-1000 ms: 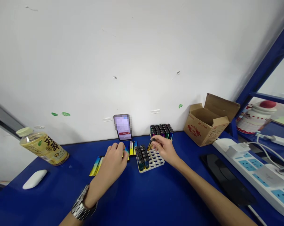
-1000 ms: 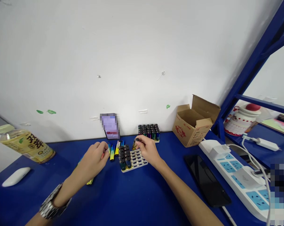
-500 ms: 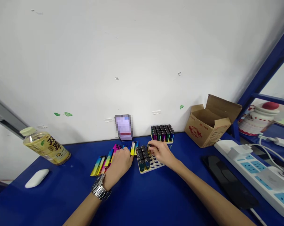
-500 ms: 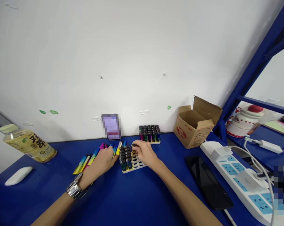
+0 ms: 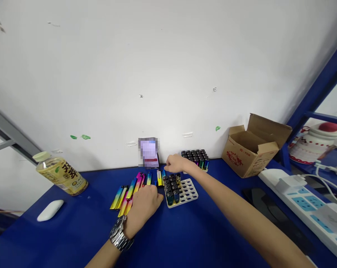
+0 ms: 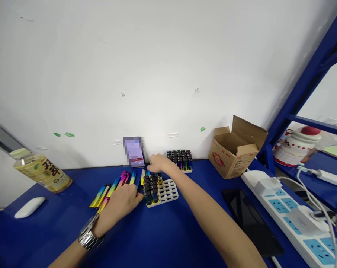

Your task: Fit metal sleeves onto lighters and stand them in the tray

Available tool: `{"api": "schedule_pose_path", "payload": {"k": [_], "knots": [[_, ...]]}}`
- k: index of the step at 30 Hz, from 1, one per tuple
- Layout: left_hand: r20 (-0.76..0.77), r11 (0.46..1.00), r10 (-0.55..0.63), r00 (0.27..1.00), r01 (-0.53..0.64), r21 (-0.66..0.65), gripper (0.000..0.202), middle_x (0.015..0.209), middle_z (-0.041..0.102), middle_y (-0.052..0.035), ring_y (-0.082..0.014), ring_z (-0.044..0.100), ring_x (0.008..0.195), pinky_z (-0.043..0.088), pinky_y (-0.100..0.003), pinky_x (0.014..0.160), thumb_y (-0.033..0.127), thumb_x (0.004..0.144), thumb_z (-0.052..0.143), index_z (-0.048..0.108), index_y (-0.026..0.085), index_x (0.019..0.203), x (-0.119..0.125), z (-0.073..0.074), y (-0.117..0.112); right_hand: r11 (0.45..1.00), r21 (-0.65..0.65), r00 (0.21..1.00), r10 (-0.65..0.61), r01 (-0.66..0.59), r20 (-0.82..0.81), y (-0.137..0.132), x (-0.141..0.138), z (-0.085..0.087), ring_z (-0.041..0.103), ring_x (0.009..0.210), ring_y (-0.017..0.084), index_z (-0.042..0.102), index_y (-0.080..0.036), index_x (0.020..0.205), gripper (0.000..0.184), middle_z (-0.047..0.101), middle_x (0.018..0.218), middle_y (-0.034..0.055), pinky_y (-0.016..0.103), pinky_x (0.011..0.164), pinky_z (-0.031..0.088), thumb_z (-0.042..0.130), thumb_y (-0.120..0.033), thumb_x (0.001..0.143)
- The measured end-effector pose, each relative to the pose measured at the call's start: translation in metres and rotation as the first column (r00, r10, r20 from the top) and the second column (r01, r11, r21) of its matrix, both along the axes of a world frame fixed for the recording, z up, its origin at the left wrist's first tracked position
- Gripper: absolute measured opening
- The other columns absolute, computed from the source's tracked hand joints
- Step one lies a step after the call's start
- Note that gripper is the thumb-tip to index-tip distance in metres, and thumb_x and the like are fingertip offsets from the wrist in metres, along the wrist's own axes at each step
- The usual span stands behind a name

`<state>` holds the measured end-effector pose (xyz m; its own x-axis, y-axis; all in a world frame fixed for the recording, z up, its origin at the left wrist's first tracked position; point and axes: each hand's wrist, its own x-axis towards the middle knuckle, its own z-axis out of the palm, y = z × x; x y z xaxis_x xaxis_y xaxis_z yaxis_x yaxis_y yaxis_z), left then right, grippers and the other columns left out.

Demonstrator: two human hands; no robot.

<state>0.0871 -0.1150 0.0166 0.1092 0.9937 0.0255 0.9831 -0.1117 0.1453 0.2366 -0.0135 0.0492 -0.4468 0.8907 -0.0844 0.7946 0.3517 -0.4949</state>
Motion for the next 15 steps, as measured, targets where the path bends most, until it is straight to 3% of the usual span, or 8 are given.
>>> {"api": "schedule_pose_path", "payload": {"k": [4, 9, 13, 15], "knots": [[-0.172, 0.996, 0.015, 0.985, -0.029, -0.083, 0.031, 0.079, 0.068, -0.0180, -0.0326, 0.067, 0.077, 0.044, -0.036, 0.062, 0.024, 0.083, 0.038, 0.065, 0.015, 0.071, -0.003, 0.002, -0.007, 0.983, -0.180, 0.995, -0.012, 0.029, 0.096, 0.027, -0.027, -0.010, 0.052, 0.037, 0.017, 0.056, -0.019, 0.050, 0.021, 0.047, 0.033, -0.0023, 0.028, 0.041, 0.042, 0.074, -0.018, 0.060], [-0.141, 0.998, 0.050, 0.989, -0.056, -0.033, 0.027, 0.079, 0.068, -0.0164, -0.0300, 0.066, 0.076, 0.040, -0.033, 0.060, 0.024, 0.087, 0.034, 0.056, 0.017, 0.072, -0.010, 0.005, -0.009, 0.966, -0.250, 0.995, -0.043, 0.065, 0.094, 0.027, -0.038, -0.019, 0.057, 0.043, 0.020, 0.059, -0.018, 0.056, 0.016, 0.056, 0.040, 0.0017, 0.030, 0.043, 0.045, 0.075, -0.017, 0.056], [0.139, 1.000, 0.015, 0.990, -0.019, 0.024, 0.020, 0.071, 0.065, -0.0076, -0.0240, 0.064, 0.068, 0.040, -0.031, 0.060, 0.026, 0.090, 0.030, 0.047, 0.021, 0.079, -0.021, 0.008, -0.005, 0.987, -0.120, 0.994, -0.108, 0.104, -0.034, 0.019, -0.032, -0.006, 0.059, 0.052, 0.021, 0.057, -0.017, 0.058, 0.016, 0.058, 0.049, 0.0039, 0.029, 0.047, 0.043, 0.070, -0.023, 0.064], [0.393, 0.999, -0.024, 0.919, 0.010, 0.038, 0.022, 0.069, 0.064, -0.0040, -0.0210, 0.063, 0.063, 0.042, -0.031, 0.061, 0.032, 0.092, 0.029, 0.044, 0.022, 0.082, -0.025, 0.011, -0.004, 0.991, 0.005, 0.981, -0.130, 0.132, -0.144, 0.013, -0.022, 0.007, 0.059, 0.061, 0.019, 0.057, -0.017, 0.066, 0.015, 0.060, 0.059, 0.0042, 0.027, 0.053, 0.042, 0.063, -0.029, 0.072]]}}
